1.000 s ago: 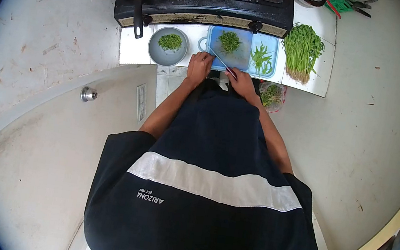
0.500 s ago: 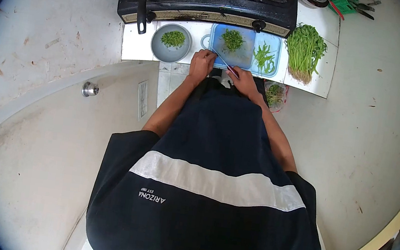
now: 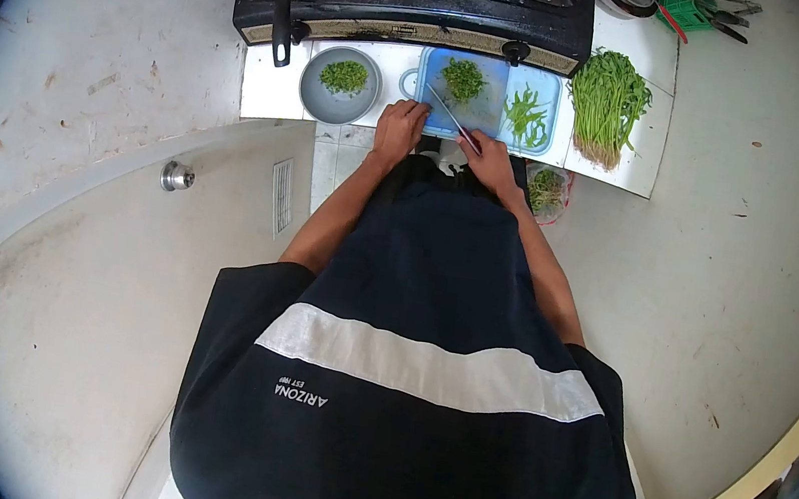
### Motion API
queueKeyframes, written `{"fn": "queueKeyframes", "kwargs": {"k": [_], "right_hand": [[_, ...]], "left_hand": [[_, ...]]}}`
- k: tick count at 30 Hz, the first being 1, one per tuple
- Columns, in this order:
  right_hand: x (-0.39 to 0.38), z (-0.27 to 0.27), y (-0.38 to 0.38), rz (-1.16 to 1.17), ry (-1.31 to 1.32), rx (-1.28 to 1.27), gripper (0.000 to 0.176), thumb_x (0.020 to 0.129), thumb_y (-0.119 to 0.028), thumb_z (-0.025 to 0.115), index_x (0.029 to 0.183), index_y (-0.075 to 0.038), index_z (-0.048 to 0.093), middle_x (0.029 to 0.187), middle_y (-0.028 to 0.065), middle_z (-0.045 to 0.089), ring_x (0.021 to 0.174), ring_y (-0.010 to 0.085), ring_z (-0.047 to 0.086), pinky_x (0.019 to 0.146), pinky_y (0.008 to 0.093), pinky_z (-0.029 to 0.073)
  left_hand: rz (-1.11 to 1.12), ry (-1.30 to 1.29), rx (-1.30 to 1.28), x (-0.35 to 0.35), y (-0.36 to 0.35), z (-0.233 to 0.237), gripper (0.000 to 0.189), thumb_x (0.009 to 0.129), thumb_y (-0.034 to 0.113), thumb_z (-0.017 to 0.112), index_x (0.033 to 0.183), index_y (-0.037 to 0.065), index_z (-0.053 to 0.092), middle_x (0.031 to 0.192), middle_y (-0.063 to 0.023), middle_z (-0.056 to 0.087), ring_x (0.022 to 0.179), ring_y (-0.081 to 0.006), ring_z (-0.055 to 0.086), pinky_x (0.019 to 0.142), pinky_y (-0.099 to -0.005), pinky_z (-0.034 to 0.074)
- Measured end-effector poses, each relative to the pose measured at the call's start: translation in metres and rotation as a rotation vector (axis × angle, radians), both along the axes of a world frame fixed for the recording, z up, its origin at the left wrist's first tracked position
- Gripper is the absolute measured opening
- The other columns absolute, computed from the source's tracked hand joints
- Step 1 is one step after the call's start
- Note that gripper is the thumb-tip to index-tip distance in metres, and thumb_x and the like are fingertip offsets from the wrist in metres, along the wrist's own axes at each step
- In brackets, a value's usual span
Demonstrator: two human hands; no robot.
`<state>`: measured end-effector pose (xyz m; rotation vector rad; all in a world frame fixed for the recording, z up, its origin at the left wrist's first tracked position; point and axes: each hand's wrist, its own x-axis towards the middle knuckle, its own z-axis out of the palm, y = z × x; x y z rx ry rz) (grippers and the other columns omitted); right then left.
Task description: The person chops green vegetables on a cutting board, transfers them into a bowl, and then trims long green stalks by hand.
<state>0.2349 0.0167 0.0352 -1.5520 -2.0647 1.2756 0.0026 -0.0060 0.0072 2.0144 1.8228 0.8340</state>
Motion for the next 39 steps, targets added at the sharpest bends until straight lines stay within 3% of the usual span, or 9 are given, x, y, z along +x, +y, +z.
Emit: {"fn": "queueKeyframes", "kwargs": {"k": [11, 15, 24, 29, 39], "right_hand": [[-0.005, 0.006, -0.004, 0.077, 0.019, -0.001, 0.034, 0.098, -0.034, 0.07, 0.101, -0.001, 0.072, 0.081, 0.0226, 0.07, 0.076, 0.0434, 0.069, 0.069, 0.0491, 0.054], [-0.014, -0.005, -0.002, 0.052, 0.085, 0.098, 0.036, 0.1, -0.035, 0.068, 0.094, 0.001, 0.068, 0.074, 0.0225, 0.065, 0.069, 0.0427, 0.065, 0.063, 0.0473, 0.049], [-0.001, -0.002, -0.001, 0.066, 0.005, 0.064, 0.036, 0.099, -0.037, 0.067, 0.095, -0.002, 0.069, 0.077, 0.0244, 0.068, 0.076, 0.0461, 0.068, 0.068, 0.0525, 0.053], [-0.002, -0.003, 0.013, -0.074, -0.018, 0.087, 0.037, 0.099, -0.038, 0.066, 0.094, -0.001, 0.068, 0.076, 0.0256, 0.068, 0.078, 0.0476, 0.068, 0.068, 0.0539, 0.052], [0.004, 0.016, 0.005, -0.037, 0.005, -0.009, 0.038, 0.1, -0.038, 0.067, 0.096, 0.0, 0.068, 0.078, 0.0263, 0.067, 0.078, 0.0474, 0.068, 0.068, 0.0509, 0.051]], "left_hand": [[-0.013, 0.0, -0.022, -0.002, -0.001, 0.0, 0.013, 0.089, 0.008, 0.07, 0.1, 0.007, 0.078, 0.093, -0.0076, 0.071, 0.088, -0.0288, 0.067, 0.08, -0.0419, 0.051], [-0.013, -0.013, -0.029, -0.001, -0.001, -0.001, 0.014, 0.088, 0.008, 0.07, 0.099, 0.008, 0.078, 0.094, -0.0076, 0.07, 0.088, -0.0291, 0.067, 0.081, -0.042, 0.051], [-0.032, 0.013, -0.019, -0.004, -0.002, -0.006, 0.016, 0.09, 0.009, 0.068, 0.104, 0.008, 0.076, 0.099, -0.0081, 0.07, 0.094, -0.0279, 0.067, 0.082, -0.0427, 0.05], [-0.046, 0.016, -0.002, 0.001, 0.006, -0.003, 0.014, 0.093, 0.011, 0.067, 0.105, 0.008, 0.073, 0.096, -0.0093, 0.069, 0.093, -0.0294, 0.066, 0.082, -0.0439, 0.049], [-0.07, 0.045, -0.038, 0.006, 0.018, -0.006, 0.011, 0.092, 0.013, 0.068, 0.1, 0.009, 0.074, 0.096, -0.0077, 0.069, 0.093, -0.0284, 0.065, 0.082, -0.0435, 0.049]]}}
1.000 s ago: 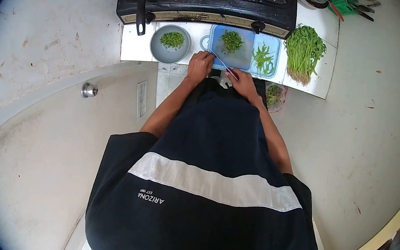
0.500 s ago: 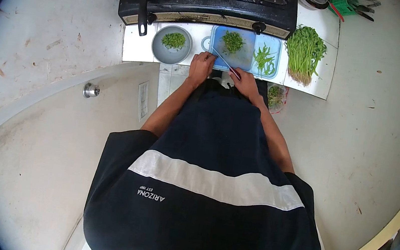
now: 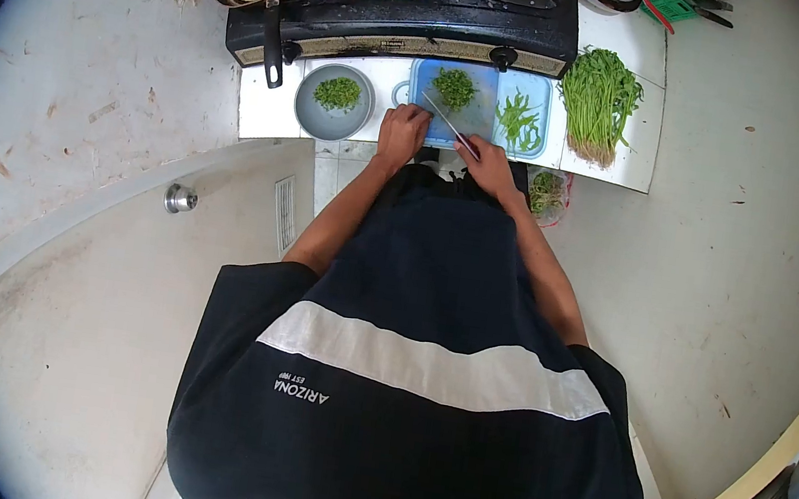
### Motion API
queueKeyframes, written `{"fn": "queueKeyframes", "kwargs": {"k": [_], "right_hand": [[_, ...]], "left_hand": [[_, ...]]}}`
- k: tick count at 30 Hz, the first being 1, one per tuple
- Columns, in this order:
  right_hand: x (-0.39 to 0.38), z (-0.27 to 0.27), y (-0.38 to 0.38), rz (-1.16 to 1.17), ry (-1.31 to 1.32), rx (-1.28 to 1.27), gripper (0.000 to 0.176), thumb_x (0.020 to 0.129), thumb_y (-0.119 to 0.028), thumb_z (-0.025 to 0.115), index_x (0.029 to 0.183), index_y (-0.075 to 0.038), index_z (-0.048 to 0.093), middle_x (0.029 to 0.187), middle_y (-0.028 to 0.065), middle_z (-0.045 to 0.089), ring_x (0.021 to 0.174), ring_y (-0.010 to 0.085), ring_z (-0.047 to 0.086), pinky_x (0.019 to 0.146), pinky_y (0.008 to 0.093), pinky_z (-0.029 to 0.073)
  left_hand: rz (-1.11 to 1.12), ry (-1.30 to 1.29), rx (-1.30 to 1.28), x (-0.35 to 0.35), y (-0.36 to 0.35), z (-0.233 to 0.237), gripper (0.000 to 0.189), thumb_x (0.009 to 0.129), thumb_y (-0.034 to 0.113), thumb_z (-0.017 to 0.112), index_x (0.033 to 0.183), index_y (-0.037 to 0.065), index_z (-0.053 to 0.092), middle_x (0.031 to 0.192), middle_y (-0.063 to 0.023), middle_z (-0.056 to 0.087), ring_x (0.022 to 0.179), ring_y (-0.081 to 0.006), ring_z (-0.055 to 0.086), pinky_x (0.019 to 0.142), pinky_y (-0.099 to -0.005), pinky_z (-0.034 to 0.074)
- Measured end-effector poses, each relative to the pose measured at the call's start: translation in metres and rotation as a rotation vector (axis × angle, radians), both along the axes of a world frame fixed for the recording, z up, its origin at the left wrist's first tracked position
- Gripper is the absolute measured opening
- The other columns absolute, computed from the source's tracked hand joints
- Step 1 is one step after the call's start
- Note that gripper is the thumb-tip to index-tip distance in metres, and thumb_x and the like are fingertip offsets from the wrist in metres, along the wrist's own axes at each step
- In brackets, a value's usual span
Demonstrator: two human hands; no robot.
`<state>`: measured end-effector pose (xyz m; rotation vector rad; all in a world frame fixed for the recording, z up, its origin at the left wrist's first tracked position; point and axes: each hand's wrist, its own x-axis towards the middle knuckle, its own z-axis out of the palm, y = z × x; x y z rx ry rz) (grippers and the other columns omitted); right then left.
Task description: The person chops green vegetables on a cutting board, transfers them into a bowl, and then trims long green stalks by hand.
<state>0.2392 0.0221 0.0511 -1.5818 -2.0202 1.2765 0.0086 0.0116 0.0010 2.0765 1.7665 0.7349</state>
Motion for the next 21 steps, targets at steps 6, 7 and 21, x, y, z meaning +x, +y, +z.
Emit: {"fn": "queueKeyframes", "kwargs": {"k": [6, 7, 21], "right_hand": [[-0.002, -0.004, -0.012, 0.032, 0.043, 0.016, 0.039, 0.1, -0.038, 0.067, 0.094, 0.001, 0.067, 0.076, 0.0254, 0.067, 0.075, 0.0466, 0.067, 0.067, 0.0519, 0.051], [-0.003, -0.008, -0.013, 0.022, 0.049, 0.042, 0.038, 0.1, -0.037, 0.067, 0.095, 0.001, 0.066, 0.075, 0.0251, 0.066, 0.074, 0.0463, 0.067, 0.065, 0.0503, 0.05], [-0.002, -0.026, -0.014, -0.013, 0.013, 0.137, 0.037, 0.1, -0.037, 0.068, 0.092, -0.001, 0.065, 0.071, 0.0238, 0.065, 0.071, 0.0462, 0.066, 0.061, 0.0495, 0.049]], "left_hand": [[0.009, 0.016, 0.02, 0.0, 0.0, 0.001, 0.012, 0.088, 0.012, 0.07, 0.099, 0.01, 0.075, 0.097, -0.0061, 0.069, 0.095, -0.0277, 0.066, 0.083, -0.043, 0.049], [0.004, 0.021, 0.023, 0.0, 0.0, 0.001, 0.013, 0.087, 0.011, 0.07, 0.099, 0.009, 0.075, 0.096, -0.0068, 0.068, 0.093, -0.0284, 0.066, 0.082, -0.0435, 0.049], [0.009, -0.004, 0.023, 0.0, -0.005, 0.001, 0.017, 0.088, 0.01, 0.069, 0.103, 0.011, 0.076, 0.099, -0.0054, 0.069, 0.093, -0.0269, 0.065, 0.082, -0.0417, 0.048]]}}
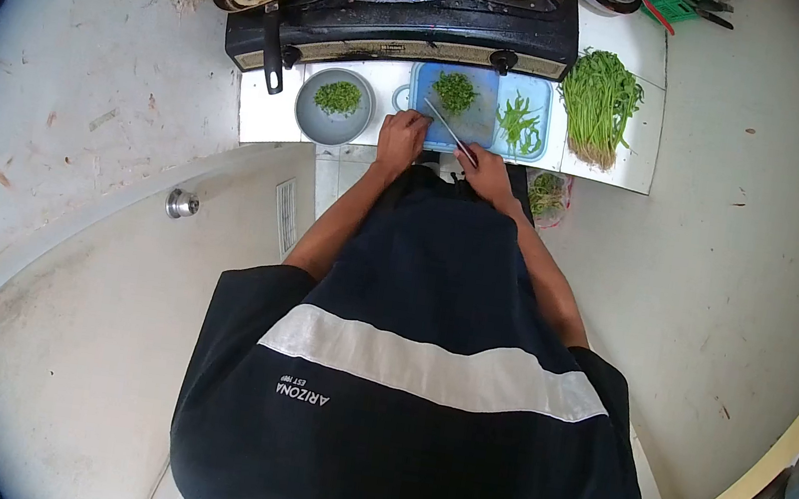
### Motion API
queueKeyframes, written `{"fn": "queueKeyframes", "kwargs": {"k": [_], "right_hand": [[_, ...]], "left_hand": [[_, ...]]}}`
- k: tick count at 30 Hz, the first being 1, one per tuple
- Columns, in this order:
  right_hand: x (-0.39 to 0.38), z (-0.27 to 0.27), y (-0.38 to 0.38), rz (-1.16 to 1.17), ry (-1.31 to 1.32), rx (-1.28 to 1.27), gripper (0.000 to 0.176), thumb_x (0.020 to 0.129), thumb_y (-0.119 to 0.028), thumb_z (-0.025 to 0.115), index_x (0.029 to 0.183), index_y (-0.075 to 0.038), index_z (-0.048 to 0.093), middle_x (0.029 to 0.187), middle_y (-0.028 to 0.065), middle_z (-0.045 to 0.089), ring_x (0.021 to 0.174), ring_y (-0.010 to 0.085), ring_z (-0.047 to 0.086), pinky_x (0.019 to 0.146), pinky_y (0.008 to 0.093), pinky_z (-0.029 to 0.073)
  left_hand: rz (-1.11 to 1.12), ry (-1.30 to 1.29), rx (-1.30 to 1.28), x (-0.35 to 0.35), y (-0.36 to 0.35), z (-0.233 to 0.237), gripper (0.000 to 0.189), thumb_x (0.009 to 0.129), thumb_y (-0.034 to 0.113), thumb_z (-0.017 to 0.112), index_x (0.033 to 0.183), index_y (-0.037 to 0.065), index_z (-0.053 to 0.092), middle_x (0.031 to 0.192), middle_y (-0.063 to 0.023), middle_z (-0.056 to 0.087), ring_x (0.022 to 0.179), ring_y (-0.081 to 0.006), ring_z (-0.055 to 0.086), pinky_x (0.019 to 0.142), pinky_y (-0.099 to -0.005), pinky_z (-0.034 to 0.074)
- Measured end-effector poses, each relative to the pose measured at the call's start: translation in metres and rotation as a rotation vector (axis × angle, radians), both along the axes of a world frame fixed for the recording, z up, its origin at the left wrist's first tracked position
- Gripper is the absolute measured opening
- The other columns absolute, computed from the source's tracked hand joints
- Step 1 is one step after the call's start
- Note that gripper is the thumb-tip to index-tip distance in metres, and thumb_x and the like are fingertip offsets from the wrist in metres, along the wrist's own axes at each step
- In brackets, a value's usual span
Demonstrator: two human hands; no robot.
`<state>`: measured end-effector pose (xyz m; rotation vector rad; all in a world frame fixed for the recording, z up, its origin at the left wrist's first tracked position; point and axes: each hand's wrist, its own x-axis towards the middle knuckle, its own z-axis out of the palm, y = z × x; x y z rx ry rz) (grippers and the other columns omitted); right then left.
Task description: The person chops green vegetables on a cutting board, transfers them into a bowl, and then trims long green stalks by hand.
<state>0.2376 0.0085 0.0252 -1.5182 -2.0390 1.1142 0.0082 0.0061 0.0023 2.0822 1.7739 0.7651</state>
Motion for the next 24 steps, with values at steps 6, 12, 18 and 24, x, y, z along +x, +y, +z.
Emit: {"fn": "queueKeyframes", "kwargs": {"k": [6, 12, 18, 24], "right_hand": [[-0.002, 0.011, 0.006, -0.019, 0.029, -0.091, 0.038, 0.099, -0.037, 0.069, 0.091, 0.0, 0.065, 0.068, 0.0226, 0.062, 0.067, 0.0442, 0.066, 0.06, 0.0467, 0.048], [-0.006, -0.004, -0.001, 0.056, 0.043, -0.06, 0.037, 0.1, -0.035, 0.068, 0.092, 0.001, 0.065, 0.072, 0.0239, 0.064, 0.069, 0.0448, 0.066, 0.062, 0.0488, 0.05], [-0.02, -0.006, 0.007, 0.051, 0.012, -0.032, 0.033, 0.1, -0.033, 0.067, 0.098, 0.0, 0.066, 0.076, 0.0247, 0.066, 0.073, 0.046, 0.067, 0.064, 0.05, 0.051], [-0.004, 0.001, 0.004, 0.035, 0.031, -0.068, 0.034, 0.1, -0.034, 0.066, 0.094, -0.001, 0.066, 0.076, 0.0251, 0.067, 0.074, 0.0475, 0.067, 0.066, 0.0545, 0.051]], "left_hand": [[0.015, -0.04, -0.025, -0.001, 0.002, 0.001, 0.015, 0.089, 0.009, 0.069, 0.102, 0.011, 0.076, 0.094, -0.0059, 0.069, 0.09, -0.0268, 0.067, 0.083, -0.0415, 0.048], [-0.014, -0.008, -0.011, -0.002, 0.002, 0.005, 0.014, 0.087, 0.009, 0.071, 0.1, 0.008, 0.075, 0.092, -0.0074, 0.068, 0.088, -0.0283, 0.066, 0.08, -0.0427, 0.049], [-0.017, 0.029, -0.003, -0.001, 0.0, 0.009, 0.013, 0.086, 0.01, 0.072, 0.099, 0.009, 0.075, 0.096, -0.0074, 0.068, 0.091, -0.0279, 0.066, 0.08, -0.043, 0.049], [0.037, 0.002, -0.013, 0.002, -0.002, 0.005, 0.015, 0.087, 0.013, 0.071, 0.1, 0.012, 0.078, 0.097, -0.0047, 0.069, 0.093, -0.0262, 0.065, 0.083, -0.0411, 0.047]]}}
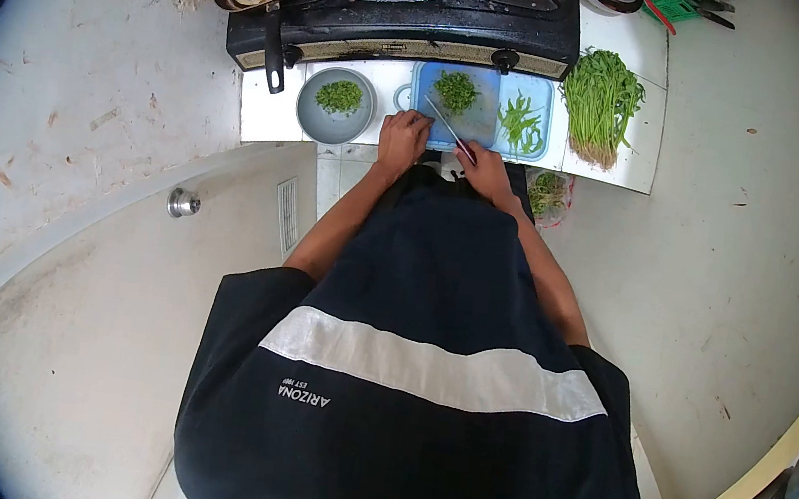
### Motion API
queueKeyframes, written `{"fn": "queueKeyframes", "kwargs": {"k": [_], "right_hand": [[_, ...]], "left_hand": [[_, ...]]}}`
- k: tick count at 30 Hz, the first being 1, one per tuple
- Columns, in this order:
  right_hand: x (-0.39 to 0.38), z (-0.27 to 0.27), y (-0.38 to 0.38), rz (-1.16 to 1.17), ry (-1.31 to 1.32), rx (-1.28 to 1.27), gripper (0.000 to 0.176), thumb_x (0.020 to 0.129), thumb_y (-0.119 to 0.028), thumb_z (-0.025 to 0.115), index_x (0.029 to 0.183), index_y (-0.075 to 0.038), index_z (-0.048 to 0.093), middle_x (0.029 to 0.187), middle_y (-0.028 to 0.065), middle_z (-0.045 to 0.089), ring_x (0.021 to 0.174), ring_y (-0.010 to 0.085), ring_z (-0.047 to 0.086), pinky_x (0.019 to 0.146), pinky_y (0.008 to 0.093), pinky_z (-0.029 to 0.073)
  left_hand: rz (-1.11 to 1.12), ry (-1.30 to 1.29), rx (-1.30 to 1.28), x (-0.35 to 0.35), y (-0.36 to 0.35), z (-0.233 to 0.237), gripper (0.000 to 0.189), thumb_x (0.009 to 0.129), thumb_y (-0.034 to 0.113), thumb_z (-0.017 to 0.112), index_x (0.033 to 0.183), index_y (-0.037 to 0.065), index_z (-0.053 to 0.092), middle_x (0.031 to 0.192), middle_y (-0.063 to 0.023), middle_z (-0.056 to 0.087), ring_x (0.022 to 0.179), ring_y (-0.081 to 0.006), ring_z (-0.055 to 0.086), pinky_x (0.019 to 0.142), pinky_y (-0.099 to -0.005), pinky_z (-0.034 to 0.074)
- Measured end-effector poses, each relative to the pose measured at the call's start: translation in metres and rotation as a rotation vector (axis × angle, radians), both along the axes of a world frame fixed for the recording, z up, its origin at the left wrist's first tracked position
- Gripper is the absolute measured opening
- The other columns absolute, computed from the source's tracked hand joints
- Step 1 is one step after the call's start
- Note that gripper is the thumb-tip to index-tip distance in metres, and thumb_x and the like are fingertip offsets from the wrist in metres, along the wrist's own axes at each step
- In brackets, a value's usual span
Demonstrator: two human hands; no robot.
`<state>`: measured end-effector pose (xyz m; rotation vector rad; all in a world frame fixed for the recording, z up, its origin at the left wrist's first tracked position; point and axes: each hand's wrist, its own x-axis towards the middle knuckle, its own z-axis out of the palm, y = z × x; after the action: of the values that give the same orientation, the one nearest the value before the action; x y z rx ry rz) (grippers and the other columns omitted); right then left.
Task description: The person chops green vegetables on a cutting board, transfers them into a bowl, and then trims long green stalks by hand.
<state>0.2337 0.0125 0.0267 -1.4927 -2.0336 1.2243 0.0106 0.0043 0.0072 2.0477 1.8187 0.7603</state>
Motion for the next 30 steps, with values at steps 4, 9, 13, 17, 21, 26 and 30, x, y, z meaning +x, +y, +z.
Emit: {"fn": "queueKeyframes", "kwargs": {"k": [4, 9, 13, 17, 21, 26, 30], "right_hand": [[0.002, -0.001, 0.002, -0.038, -0.009, 0.001, 0.035, 0.101, -0.035, 0.067, 0.095, -0.001, 0.066, 0.073, 0.024, 0.066, 0.072, 0.0453, 0.068, 0.063, 0.0501, 0.05], [0.002, 0.003, -0.002, 0.004, 0.075, -0.014, 0.036, 0.101, -0.036, 0.068, 0.098, 0.0, 0.067, 0.072, 0.0222, 0.065, 0.068, 0.0413, 0.068, 0.061, 0.0453, 0.05], [0.002, 0.001, -0.001, 0.039, 0.073, -0.042, 0.036, 0.102, -0.036, 0.067, 0.098, 0.001, 0.067, 0.074, 0.0225, 0.066, 0.069, 0.0413, 0.067, 0.063, 0.0456, 0.05], [-0.001, -0.007, 0.004, 0.066, 0.045, -0.011, 0.036, 0.102, -0.035, 0.066, 0.099, 0.001, 0.067, 0.076, 0.0242, 0.066, 0.072, 0.0453, 0.066, 0.065, 0.0486, 0.05], [-0.009, -0.006, 0.008, 0.068, -0.054, -0.048, 0.034, 0.101, -0.034, 0.065, 0.099, -0.001, 0.07, 0.083, 0.0254, 0.07, 0.077, 0.0466, 0.068, 0.069, 0.0522, 0.052], [0.004, 0.004, 0.003, 0.022, 0.03, 0.006, 0.035, 0.102, -0.034, 0.066, 0.1, 0.0, 0.067, 0.077, 0.0251, 0.067, 0.076, 0.0462, 0.068, 0.064, 0.0495, 0.051], [0.005, 0.0, 0.004, -0.023, -0.022, -0.001, 0.035, 0.102, -0.034, 0.066, 0.099, 0.0, 0.067, 0.075, 0.0245, 0.066, 0.073, 0.0454, 0.068, 0.063, 0.0487, 0.05]], "left_hand": [[-0.007, -0.014, -0.018, -0.002, 0.002, 0.001, 0.015, 0.087, 0.012, 0.071, 0.101, 0.012, 0.078, 0.094, -0.0045, 0.07, 0.091, -0.026, 0.066, 0.083, -0.0409, 0.047], [-0.007, -0.024, 0.017, -0.002, 0.0, -0.004, 0.014, 0.087, 0.011, 0.071, 0.099, 0.011, 0.078, 0.093, -0.0049, 0.07, 0.091, -0.026, 0.067, 0.083, -0.0408, 0.047], [0.002, 0.01, 0.011, -0.001, 0.001, -0.002, 0.014, 0.087, 0.011, 0.071, 0.099, 0.011, 0.078, 0.093, -0.005, 0.071, 0.091, -0.0255, 0.067, 0.082, -0.0406, 0.047], [-0.015, 0.039, -0.007, 0.0, 0.001, -0.002, 0.015, 0.086, 0.011, 0.071, 0.099, 0.011, 0.078, 0.093, -0.0045, 0.07, 0.091, -0.0252, 0.067, 0.082, -0.041, 0.047], [0.007, 0.018, -0.01, 0.002, -0.001, 0.0, 0.015, 0.086, 0.01, 0.071, 0.099, 0.012, 0.078, 0.094, -0.0042, 0.07, 0.091, -0.0259, 0.067, 0.082, -0.0418, 0.047], [0.057, -0.038, -0.016, 0.002, 0.0, -0.002, 0.015, 0.087, 0.011, 0.069, 0.099, 0.012, 0.078, 0.095, -0.0048, 0.07, 0.092, -0.0268, 0.067, 0.082, -0.0429, 0.047], [0.063, -0.026, -0.025, 0.002, 0.0, -0.001, 0.015, 0.087, 0.012, 0.069, 0.099, 0.012, 0.077, 0.096, -0.0049, 0.07, 0.092, -0.0268, 0.067, 0.082, -0.0431, 0.047]]}}
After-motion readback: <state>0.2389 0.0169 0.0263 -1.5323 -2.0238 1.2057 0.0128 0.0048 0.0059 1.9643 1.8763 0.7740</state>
